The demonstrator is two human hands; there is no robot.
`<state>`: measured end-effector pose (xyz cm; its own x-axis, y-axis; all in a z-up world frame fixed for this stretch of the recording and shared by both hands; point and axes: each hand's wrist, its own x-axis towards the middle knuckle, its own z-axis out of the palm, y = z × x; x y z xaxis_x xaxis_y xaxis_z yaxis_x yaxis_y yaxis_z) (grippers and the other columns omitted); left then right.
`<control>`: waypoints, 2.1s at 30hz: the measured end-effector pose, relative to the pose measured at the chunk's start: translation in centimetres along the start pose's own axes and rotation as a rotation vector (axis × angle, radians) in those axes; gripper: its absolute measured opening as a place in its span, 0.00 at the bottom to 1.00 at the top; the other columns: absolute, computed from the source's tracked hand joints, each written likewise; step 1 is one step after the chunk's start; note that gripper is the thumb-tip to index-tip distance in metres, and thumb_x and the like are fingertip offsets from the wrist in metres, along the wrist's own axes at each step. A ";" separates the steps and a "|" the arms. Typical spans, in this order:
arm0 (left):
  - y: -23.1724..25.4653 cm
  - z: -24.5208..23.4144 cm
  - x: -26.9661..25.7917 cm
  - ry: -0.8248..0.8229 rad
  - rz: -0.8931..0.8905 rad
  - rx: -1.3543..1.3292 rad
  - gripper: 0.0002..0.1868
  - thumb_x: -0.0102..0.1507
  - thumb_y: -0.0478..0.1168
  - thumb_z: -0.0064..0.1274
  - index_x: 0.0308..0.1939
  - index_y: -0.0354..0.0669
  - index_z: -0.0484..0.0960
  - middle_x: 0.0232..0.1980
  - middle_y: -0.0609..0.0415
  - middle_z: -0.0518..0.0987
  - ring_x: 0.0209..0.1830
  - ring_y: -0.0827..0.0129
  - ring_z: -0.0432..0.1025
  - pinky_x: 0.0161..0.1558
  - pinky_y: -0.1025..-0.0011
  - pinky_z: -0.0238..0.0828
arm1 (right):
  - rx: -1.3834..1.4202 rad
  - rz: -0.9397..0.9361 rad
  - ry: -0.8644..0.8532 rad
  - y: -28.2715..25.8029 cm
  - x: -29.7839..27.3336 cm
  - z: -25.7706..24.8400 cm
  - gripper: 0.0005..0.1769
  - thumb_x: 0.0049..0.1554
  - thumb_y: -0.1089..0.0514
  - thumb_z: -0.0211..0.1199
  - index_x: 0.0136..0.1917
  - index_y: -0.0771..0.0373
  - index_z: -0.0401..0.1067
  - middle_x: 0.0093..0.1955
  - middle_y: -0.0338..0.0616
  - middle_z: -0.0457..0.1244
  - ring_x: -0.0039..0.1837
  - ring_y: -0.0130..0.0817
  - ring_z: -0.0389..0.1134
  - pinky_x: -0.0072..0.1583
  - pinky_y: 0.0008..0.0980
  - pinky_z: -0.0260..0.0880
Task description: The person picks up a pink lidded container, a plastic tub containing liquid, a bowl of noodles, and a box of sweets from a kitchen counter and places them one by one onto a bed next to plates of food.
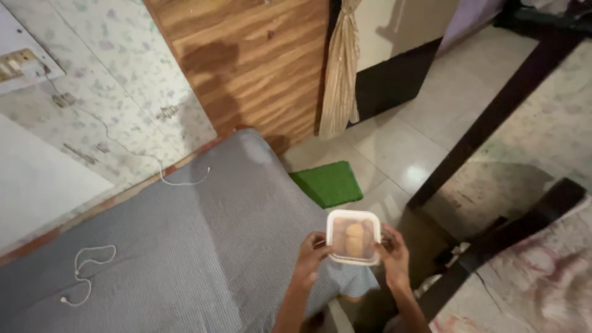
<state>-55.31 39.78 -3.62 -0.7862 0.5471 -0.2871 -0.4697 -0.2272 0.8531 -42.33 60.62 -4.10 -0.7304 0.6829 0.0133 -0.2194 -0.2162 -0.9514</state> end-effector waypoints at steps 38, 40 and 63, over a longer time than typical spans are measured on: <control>-5.2 20.7 39.1 0.075 0.004 -0.141 0.19 0.53 0.25 0.63 0.44 0.39 0.75 0.42 0.52 0.76 0.43 0.66 0.72 0.45 0.69 0.74 | -0.034 0.472 -0.173 0.2 44.2 -16.0 0.31 0.59 0.61 0.60 0.76 0.63 0.63 0.60 0.50 0.67 0.58 0.38 0.69 0.52 0.37 0.72; -4.0 21.0 40.6 0.117 -0.036 -0.137 0.20 0.52 0.25 0.63 0.45 0.41 0.75 0.42 0.53 0.76 0.43 0.67 0.73 0.45 0.70 0.75 | -0.040 0.443 -0.173 0.4 45.7 -15.4 0.32 0.58 0.60 0.60 0.76 0.62 0.61 0.62 0.47 0.67 0.60 0.36 0.68 0.54 0.37 0.71; 11.5 28.2 79.6 -0.369 -0.276 -0.055 0.35 0.53 0.30 0.63 0.64 0.43 0.69 0.56 0.52 0.73 0.57 0.66 0.70 0.60 0.68 0.71 | -0.066 0.286 0.338 -0.2 74.8 -7.7 0.40 0.58 0.47 0.59 0.81 0.54 0.56 0.73 0.49 0.59 0.70 0.42 0.61 0.63 0.43 0.66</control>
<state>-112.02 103.41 -4.38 -0.4377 0.8412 -0.3174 -0.6698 -0.0696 0.7392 -91.96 117.07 -5.27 -0.5013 0.7941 -0.3438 0.0104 -0.3918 -0.9200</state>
